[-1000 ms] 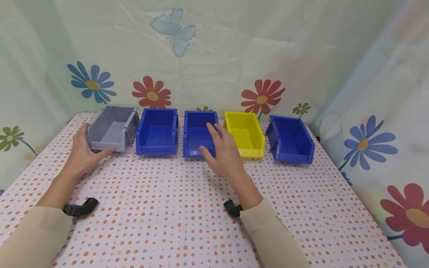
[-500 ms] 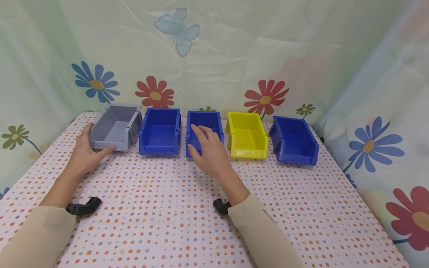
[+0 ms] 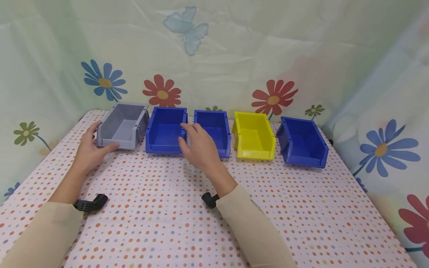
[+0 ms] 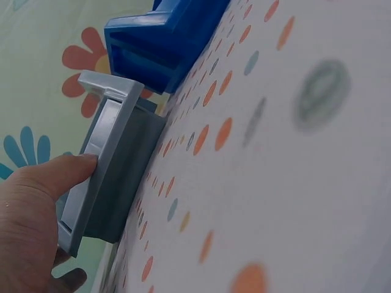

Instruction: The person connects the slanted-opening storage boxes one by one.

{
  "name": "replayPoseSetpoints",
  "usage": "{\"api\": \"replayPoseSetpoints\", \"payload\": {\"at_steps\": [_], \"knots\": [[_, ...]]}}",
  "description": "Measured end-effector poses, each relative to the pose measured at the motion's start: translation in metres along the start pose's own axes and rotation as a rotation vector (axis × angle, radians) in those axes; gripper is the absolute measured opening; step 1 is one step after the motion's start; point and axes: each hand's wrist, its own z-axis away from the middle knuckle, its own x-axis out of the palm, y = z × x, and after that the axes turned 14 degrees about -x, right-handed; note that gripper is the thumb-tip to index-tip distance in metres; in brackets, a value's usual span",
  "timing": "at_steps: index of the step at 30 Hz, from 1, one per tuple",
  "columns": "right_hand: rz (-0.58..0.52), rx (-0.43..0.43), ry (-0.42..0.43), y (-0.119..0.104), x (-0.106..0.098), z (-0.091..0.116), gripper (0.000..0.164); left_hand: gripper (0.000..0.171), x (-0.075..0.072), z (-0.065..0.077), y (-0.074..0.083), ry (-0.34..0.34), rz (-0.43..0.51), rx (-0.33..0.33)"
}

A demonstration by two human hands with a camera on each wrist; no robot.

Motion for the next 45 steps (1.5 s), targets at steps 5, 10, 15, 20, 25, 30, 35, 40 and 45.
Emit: {"api": "replayPoseSetpoints", "payload": {"at_steps": [5,10,15,20,25,30,35,40,45], "knots": [[-0.016,0.039,-0.039,-0.003,0.007,-0.008,0.048,0.1,0.001,0.001,-0.001,0.012,-0.02,0.004],[-0.026,0.096,-0.087,-0.007,0.014,-0.013,0.051,0.1,0.001,0.001,-0.002,0.019,-0.017,-0.007],[-0.052,0.203,-0.16,-0.016,0.019,-0.022,0.064,0.1,0.001,0.002,0.0,0.016,0.0,-0.007],[-0.124,0.329,-0.207,-0.026,0.026,-0.033,0.075,0.099,0.001,0.001,-0.001,0.026,0.014,-0.001],[-0.218,0.426,-0.207,-0.023,0.038,-0.039,0.079,0.099,0.002,0.0,-0.002,0.026,0.011,-0.017],[-0.309,0.483,-0.091,-0.012,0.051,-0.043,0.073,0.099,0.003,0.0,0.0,0.027,0.021,-0.016],[-0.322,0.51,0.03,-0.001,0.056,-0.044,0.065,0.099,0.004,-0.001,0.003,0.02,0.051,-0.031],[-0.34,0.524,0.059,0.002,0.058,-0.043,0.062,0.099,0.002,-0.001,0.004,0.015,0.061,-0.06],[-0.352,0.508,0.1,0.0,0.059,-0.044,0.061,0.1,0.0,-0.002,0.002,0.005,0.073,-0.061]]}}
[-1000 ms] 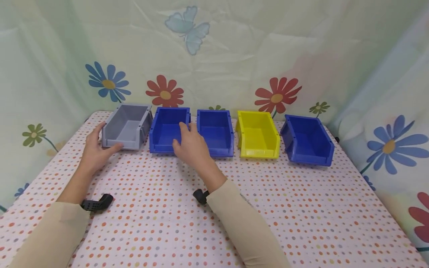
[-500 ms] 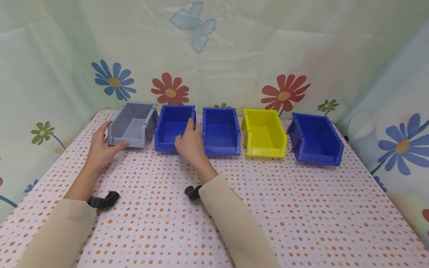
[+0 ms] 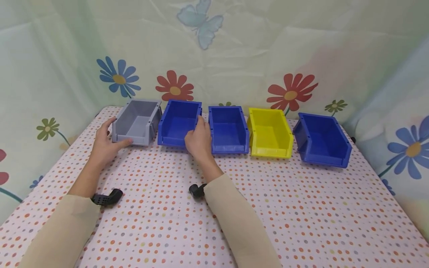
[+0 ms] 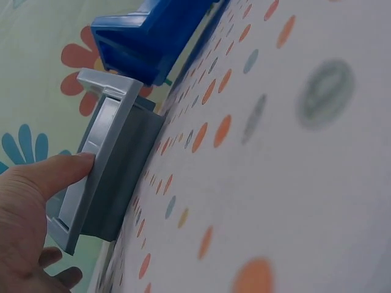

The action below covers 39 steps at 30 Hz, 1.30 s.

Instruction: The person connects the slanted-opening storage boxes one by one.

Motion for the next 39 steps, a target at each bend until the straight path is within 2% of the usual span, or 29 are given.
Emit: {"api": "replayPoseSetpoints", "payload": {"at_steps": [12,29,39], "knots": [[-0.05,-0.086,0.087,-0.005,-0.006,-0.007,0.06,0.101,-0.001,0.001,0.002,-0.004,0.016,-0.013],[-0.062,-0.074,0.055,-0.003,-0.002,-0.018,0.058,0.097,0.002,0.001,0.005,-0.007,0.014,0.019],[-0.048,-0.094,0.045,-0.003,0.0,-0.016,0.059,0.097,0.002,0.002,0.005,0.0,0.006,0.031]]}}
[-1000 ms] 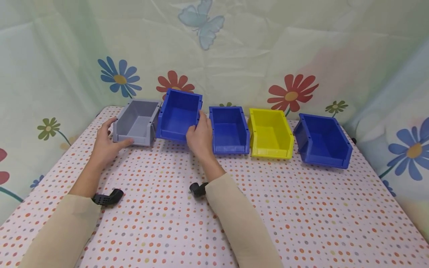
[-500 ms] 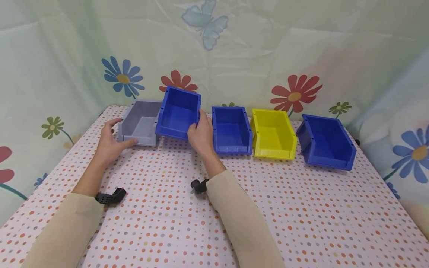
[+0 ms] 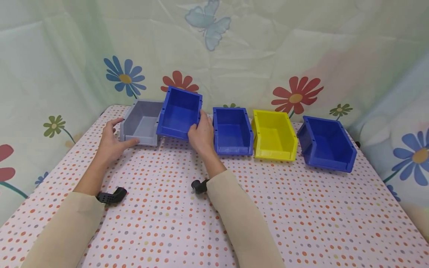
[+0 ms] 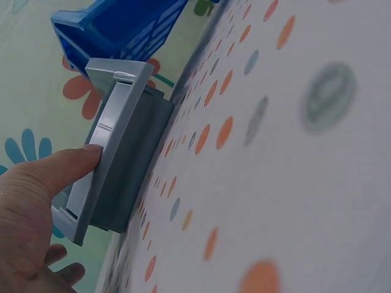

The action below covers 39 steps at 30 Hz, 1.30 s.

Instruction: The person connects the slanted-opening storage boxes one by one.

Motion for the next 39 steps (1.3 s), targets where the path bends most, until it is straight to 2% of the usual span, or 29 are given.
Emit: {"api": "replayPoseSetpoints", "payload": {"at_steps": [22,29,39], "knots": [[0.082,-0.058,-0.008,-0.016,-0.005,0.001,0.057,0.097,0.0,-0.001,-0.001,0.002,0.001,0.006],[0.151,-0.085,-0.078,-0.021,-0.007,-0.003,0.058,0.097,0.0,-0.001,-0.001,0.002,0.0,-0.001],[0.248,-0.047,-0.127,-0.025,-0.012,-0.008,0.061,0.098,0.0,0.0,0.002,-0.003,0.003,-0.008]]}}
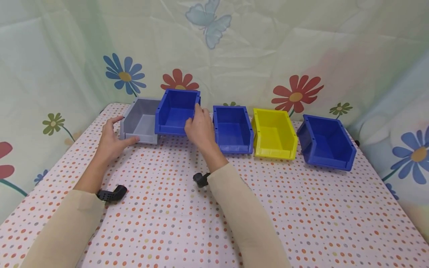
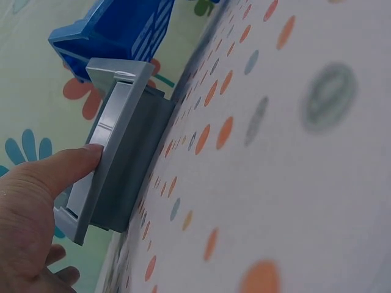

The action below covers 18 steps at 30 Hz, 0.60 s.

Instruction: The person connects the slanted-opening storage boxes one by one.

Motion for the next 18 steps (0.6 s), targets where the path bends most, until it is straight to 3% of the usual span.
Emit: {"api": "replayPoseSetpoints", "payload": {"at_steps": [4,12,15,18], "knots": [[0.055,-0.059,0.015,-0.001,-0.001,0.003,0.063,0.098,0.0,0.0,0.0,0.006,-0.01,0.002],[0.364,-0.434,0.062,-0.012,0.011,0.005,0.056,0.096,0.0,0.0,-0.001,0.007,-0.004,0.007],[0.423,-0.525,0.004,-0.018,0.015,0.005,0.056,0.096,0.001,0.0,-0.001,0.009,-0.002,0.009],[0.391,-0.547,-0.121,-0.024,0.018,0.003,0.058,0.096,0.001,-0.001,0.0,0.01,0.003,0.019]]}}
